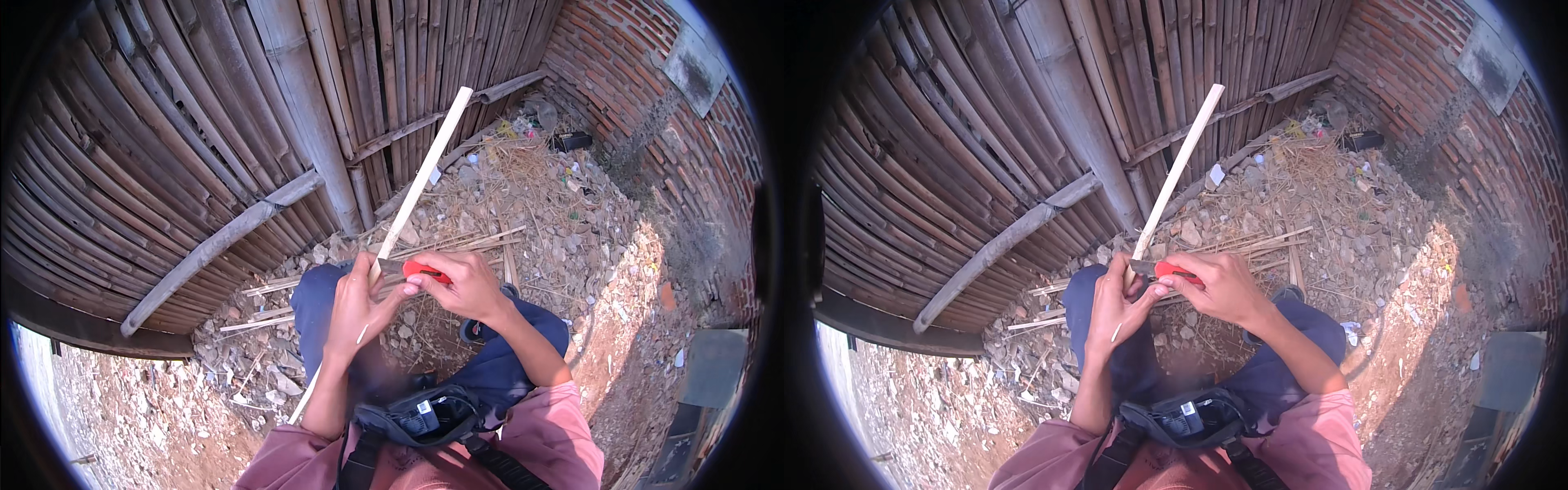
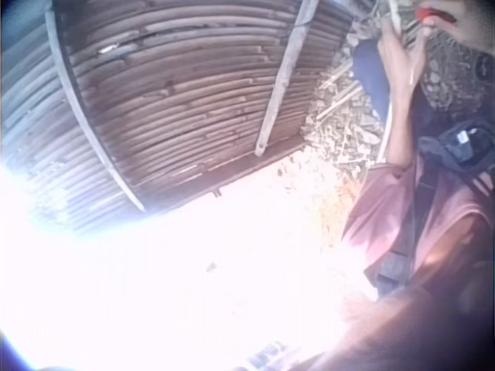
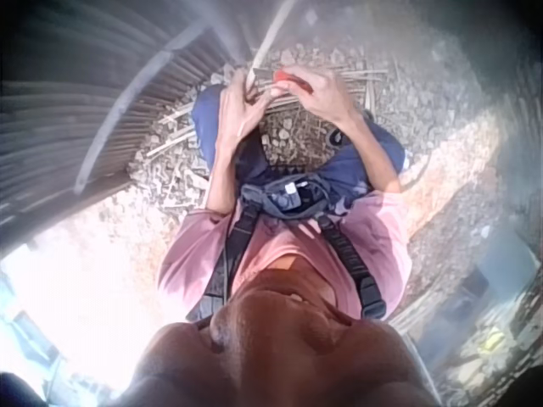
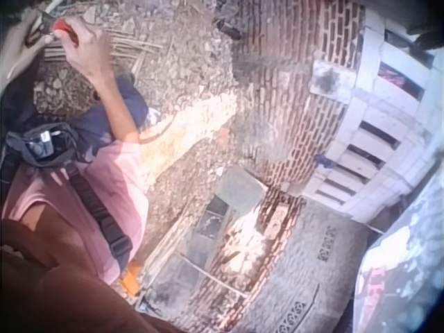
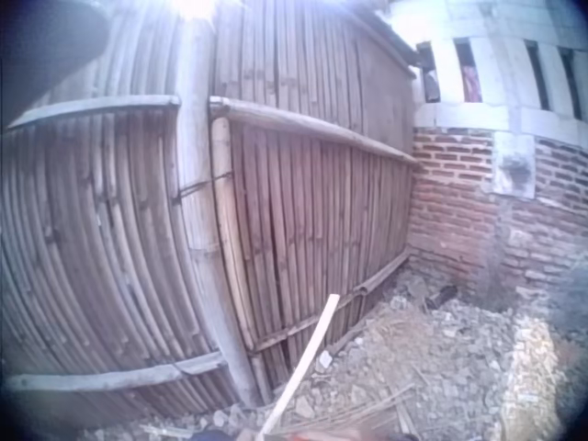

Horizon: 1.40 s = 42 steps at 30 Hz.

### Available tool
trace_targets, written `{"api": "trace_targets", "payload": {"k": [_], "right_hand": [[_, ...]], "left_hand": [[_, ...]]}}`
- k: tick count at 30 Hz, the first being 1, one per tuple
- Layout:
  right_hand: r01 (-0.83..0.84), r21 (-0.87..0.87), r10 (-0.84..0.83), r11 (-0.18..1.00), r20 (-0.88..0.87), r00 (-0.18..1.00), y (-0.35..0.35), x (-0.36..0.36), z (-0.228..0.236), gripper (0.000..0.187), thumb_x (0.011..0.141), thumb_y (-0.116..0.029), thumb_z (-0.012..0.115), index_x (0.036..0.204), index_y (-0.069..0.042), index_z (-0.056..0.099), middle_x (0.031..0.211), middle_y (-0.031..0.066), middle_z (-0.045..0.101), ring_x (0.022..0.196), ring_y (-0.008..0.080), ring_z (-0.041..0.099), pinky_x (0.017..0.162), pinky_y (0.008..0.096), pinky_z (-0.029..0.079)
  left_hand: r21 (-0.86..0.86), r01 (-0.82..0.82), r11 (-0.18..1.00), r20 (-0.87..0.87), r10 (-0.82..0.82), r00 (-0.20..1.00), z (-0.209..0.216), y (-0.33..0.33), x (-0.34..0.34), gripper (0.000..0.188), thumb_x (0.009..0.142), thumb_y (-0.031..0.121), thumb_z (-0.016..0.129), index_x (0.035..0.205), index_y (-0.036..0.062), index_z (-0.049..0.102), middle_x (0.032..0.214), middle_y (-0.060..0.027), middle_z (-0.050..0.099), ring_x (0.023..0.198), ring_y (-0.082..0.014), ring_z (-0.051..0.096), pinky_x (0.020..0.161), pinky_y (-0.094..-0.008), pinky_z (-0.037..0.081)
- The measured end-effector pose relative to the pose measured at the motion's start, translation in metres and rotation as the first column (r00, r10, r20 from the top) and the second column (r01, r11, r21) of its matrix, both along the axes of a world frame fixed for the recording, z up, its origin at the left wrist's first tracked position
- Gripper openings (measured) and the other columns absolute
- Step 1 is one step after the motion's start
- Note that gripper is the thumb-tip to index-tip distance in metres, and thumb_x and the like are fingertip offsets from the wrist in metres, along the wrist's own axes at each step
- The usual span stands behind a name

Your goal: The person whittles a thin wooden stick with a utility knife, shaving off small pieces while holding the stick by hand.

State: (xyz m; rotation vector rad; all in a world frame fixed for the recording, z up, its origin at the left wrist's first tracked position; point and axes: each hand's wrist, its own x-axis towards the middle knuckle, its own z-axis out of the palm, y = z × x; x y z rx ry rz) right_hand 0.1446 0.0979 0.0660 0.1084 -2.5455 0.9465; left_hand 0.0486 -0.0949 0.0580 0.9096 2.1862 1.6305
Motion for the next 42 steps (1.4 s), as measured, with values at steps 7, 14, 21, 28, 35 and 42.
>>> {"api": "trace_targets", "payload": {"k": [7,14,21,28,35,42], "right_hand": [[-0.042,-0.012,0.043,0.999,0.038,0.998,-0.002,-0.007,-0.008,0.03,0.092,-0.017,0.08,0.115,0.002,0.075,0.105,0.0196,0.079,0.091,0.0358,0.079,0.081,0.0409,0.062],[0.013,-0.057,-0.012,0.998,0.017,1.0,-0.013,-0.008,-0.007,0.029,0.093,-0.015,0.078,0.115,0.003,0.074,0.102,0.0212,0.079,0.089,0.0356,0.079,0.078,0.0403,0.062],[0.08,-0.052,-0.082,0.995,-0.045,0.996,-0.018,-0.01,-0.008,0.027,0.095,-0.014,0.077,0.117,0.003,0.073,0.099,0.0205,0.079,0.084,0.034,0.079,0.075,0.0393,0.062],[0.16,-0.21,-0.182,0.964,-0.086,0.98,-0.021,-0.008,-0.004,0.025,0.1,-0.02,0.074,0.115,0.0,0.072,0.087,0.0176,0.076,0.069,0.0309,0.073,0.062,0.0376,0.054],[0.132,-0.112,-0.143,0.985,-0.094,0.985,0.003,-0.004,0.008,0.026,0.102,-0.027,0.073,0.113,-0.005,0.073,0.084,0.0112,0.075,0.066,0.0272,0.072,0.062,0.0362,0.054],[-0.053,0.072,0.055,0.996,-0.032,0.998,0.0,-0.008,-0.011,0.024,0.094,-0.019,0.077,0.112,-0.004,0.073,0.094,0.0149,0.077,0.078,0.0332,0.076,0.068,0.04,0.059]], "left_hand": [[0.016,0.051,0.999,0.009,-0.051,0.999,0.004,-0.004,-0.002,0.037,0.093,0.019,0.085,0.108,-0.0044,0.061,0.084,-0.0162,0.075,0.084,-0.0109,0.072,0.07,-0.0321,0.055],[0.025,-0.1,0.995,-0.058,0.101,0.993,-0.01,-0.001,0.004,0.037,0.094,0.022,0.084,0.091,-0.0039,0.058,0.074,-0.0188,0.069,0.061,-0.0226,0.065,0.062,-0.037,0.052],[0.032,-0.208,0.978,-0.091,0.21,0.973,-0.022,0.008,0.005,0.035,0.095,0.02,0.083,0.084,-0.0028,0.059,0.063,-0.0087,0.053,0.058,-0.0149,0.047,0.054,-0.0334,0.041],[-0.037,-0.215,0.976,-0.045,0.214,0.976,-0.013,0.012,0.007,0.04,0.092,0.023,0.087,0.081,0.0005,0.056,0.059,-0.0004,0.042,0.058,-0.0077,0.035,0.051,-0.03,0.032],[0.05,-0.127,0.991,0.005,0.127,0.992,-0.006,0.004,0.001,0.048,0.083,0.031,0.094,0.09,0.0036,0.055,0.061,0.0019,0.042,0.059,-0.0083,0.035,0.054,-0.0288,0.034],[-0.027,0.027,0.999,0.062,-0.025,0.998,-0.002,-0.001,-0.001,0.046,0.088,0.026,0.091,0.107,-0.0031,0.061,0.081,-0.0108,0.071,0.076,-0.0084,0.058,0.069,-0.0325,0.054]]}}
